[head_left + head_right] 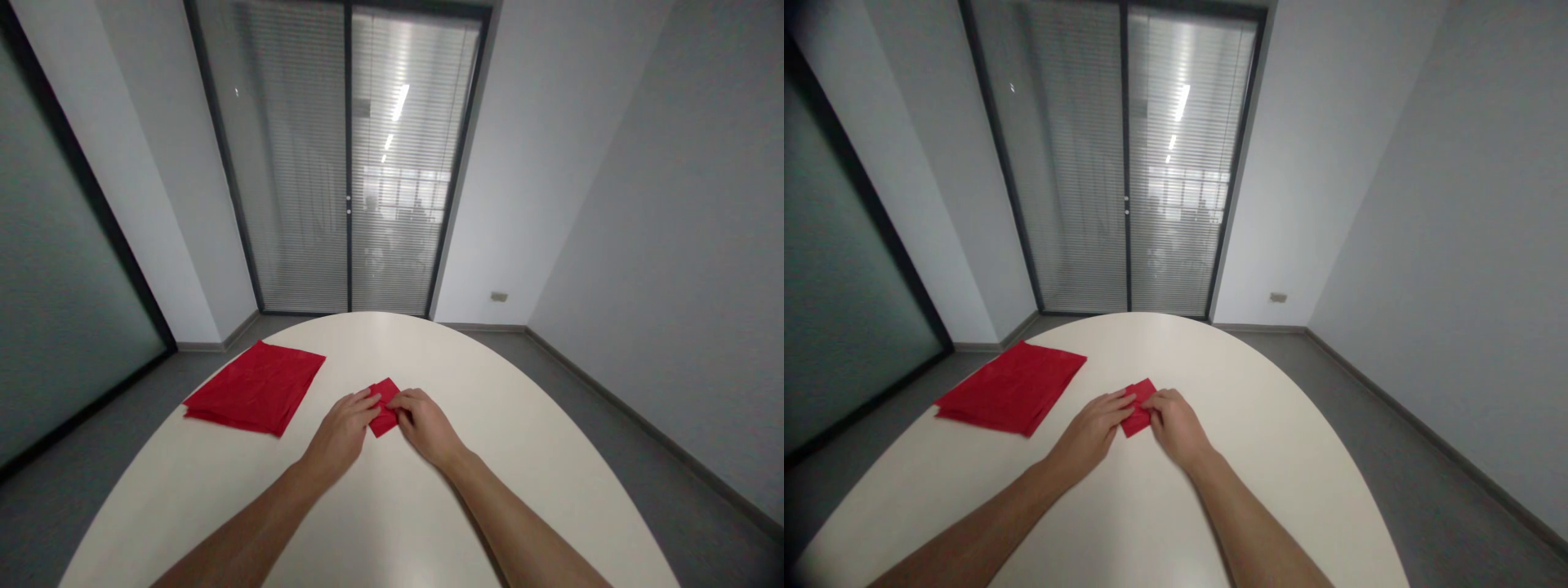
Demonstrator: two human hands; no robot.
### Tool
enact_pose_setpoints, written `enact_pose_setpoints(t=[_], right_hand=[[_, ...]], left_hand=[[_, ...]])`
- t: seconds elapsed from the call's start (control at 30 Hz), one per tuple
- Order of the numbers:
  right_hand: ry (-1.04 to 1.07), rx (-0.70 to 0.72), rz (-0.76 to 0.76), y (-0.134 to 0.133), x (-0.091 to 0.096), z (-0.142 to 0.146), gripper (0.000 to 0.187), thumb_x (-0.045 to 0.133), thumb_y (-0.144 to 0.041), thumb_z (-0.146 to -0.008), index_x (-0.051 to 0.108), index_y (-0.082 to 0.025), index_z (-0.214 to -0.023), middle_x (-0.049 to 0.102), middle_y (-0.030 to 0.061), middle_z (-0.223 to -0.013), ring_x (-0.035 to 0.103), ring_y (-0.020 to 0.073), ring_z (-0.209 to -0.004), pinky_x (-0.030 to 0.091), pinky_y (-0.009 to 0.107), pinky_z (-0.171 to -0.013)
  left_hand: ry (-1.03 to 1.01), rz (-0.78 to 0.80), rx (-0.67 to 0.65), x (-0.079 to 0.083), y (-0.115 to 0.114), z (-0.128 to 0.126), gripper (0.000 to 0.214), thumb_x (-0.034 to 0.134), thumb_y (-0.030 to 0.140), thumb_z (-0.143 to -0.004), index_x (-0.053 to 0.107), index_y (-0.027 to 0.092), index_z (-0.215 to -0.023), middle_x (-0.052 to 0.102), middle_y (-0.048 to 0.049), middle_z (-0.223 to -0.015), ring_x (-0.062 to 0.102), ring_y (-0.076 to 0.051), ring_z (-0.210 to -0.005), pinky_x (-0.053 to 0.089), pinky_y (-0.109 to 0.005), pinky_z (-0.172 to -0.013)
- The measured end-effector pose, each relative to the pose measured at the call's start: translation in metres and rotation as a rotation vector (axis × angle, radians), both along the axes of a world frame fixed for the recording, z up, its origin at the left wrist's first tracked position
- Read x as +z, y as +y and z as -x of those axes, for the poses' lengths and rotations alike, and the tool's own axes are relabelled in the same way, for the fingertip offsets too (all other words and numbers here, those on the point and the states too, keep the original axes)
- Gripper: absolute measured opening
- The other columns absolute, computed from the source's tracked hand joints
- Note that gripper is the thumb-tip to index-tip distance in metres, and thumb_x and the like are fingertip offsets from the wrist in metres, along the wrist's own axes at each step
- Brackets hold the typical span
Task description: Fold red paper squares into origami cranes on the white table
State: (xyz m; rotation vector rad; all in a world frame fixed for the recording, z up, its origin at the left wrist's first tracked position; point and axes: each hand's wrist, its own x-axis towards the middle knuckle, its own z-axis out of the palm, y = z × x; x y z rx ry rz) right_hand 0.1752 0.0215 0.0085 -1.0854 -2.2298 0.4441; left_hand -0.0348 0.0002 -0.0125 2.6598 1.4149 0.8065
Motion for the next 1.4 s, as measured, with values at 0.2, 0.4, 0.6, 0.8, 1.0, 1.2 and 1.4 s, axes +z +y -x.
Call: enact_pose_setpoints(t=[0.2, 0.4, 0.6, 0.8, 1.0, 1.2, 1.4], right_hand=[[-0.015, 0.007, -0.010, -0.004, 0.001, 0.001, 0.031, 0.057, -0.014, -0.091, 0.078, -0.022, -0.113, 0.075, 0.0079, -0.115, 0.064, 0.0238, -0.107, 0.049, 0.038, -0.100], [-0.045, 0.042, -0.043, -0.007, 0.008, 0.002, 0.030, 0.058, -0.015, -0.090, 0.079, -0.024, -0.109, 0.077, 0.0067, -0.112, 0.066, 0.0234, -0.103, 0.050, 0.038, -0.098], [-0.053, 0.047, -0.051, -0.006, 0.007, 0.003, 0.029, 0.061, -0.016, -0.087, 0.079, -0.023, -0.108, 0.077, 0.0072, -0.109, 0.066, 0.0233, -0.102, 0.050, 0.038, -0.098], [-0.055, 0.064, -0.016, -0.008, 0.008, 0.004, 0.033, 0.059, -0.015, -0.088, 0.077, -0.022, -0.114, 0.074, 0.0085, -0.117, 0.064, 0.0235, -0.110, 0.049, 0.036, -0.102], [-0.071, 0.058, -0.027, -0.006, 0.004, 0.006, 0.034, 0.059, -0.018, -0.088, 0.076, -0.021, -0.118, 0.072, 0.0090, -0.121, 0.064, 0.0238, -0.113, 0.048, 0.036, -0.102], [-0.170, -0.017, -0.132, -0.008, 0.010, 0.008, 0.025, 0.056, -0.020, -0.092, 0.080, -0.023, -0.098, 0.078, 0.0060, -0.105, 0.067, 0.0228, -0.101, 0.049, 0.036, -0.095], [-0.311, -0.046, -0.233, -0.012, 0.018, 0.009, 0.029, 0.053, -0.023, -0.094, 0.076, -0.021, -0.077, 0.077, 0.0079, -0.085, 0.066, 0.0244, -0.091, 0.048, 0.037, -0.090]], left_hand=[[0.076, 0.041, 0.069, 0.005, -0.002, -0.002, 0.052, 0.045, -0.002, -0.082, 0.071, 0.018, -0.123, 0.069, -0.0073, -0.133, 0.055, -0.027, -0.133, 0.044, -0.051, -0.114], [0.106, 0.009, 0.208, 0.010, -0.011, -0.006, 0.046, 0.048, 0.011, -0.089, 0.065, 0.014, -0.131, 0.061, -0.0135, -0.142, 0.049, -0.033, -0.137, 0.039, -0.054, -0.115], [0.082, -0.016, 0.313, 0.001, -0.012, -0.005, 0.044, 0.043, 0.024, -0.098, 0.060, 0.013, -0.137, 0.051, -0.0176, -0.151, 0.044, -0.037, -0.141, 0.035, -0.059, -0.115], [0.069, -0.047, 0.211, 0.015, -0.014, -0.008, 0.036, 0.042, 0.017, -0.097, 0.068, 0.015, -0.121, 0.063, -0.0137, -0.136, 0.058, -0.028, -0.122, 0.044, -0.048, -0.108], [0.023, -0.003, 0.140, 0.015, -0.016, -0.008, 0.033, 0.046, 0.021, -0.098, 0.068, 0.018, -0.123, 0.069, -0.0112, -0.127, 0.061, -0.027, -0.117, 0.040, -0.051, -0.110], [0.015, 0.019, 0.166, 0.009, -0.014, -0.006, 0.034, 0.047, 0.026, -0.099, 0.067, 0.021, -0.125, 0.067, -0.0108, -0.132, 0.058, -0.028, -0.123, 0.034, -0.055, -0.113], [0.033, 0.024, 0.182, 0.010, -0.016, -0.007, 0.036, 0.045, 0.028, -0.100, 0.066, 0.021, -0.128, 0.066, -0.0104, -0.135, 0.057, -0.028, -0.127, 0.033, -0.054, -0.114]])
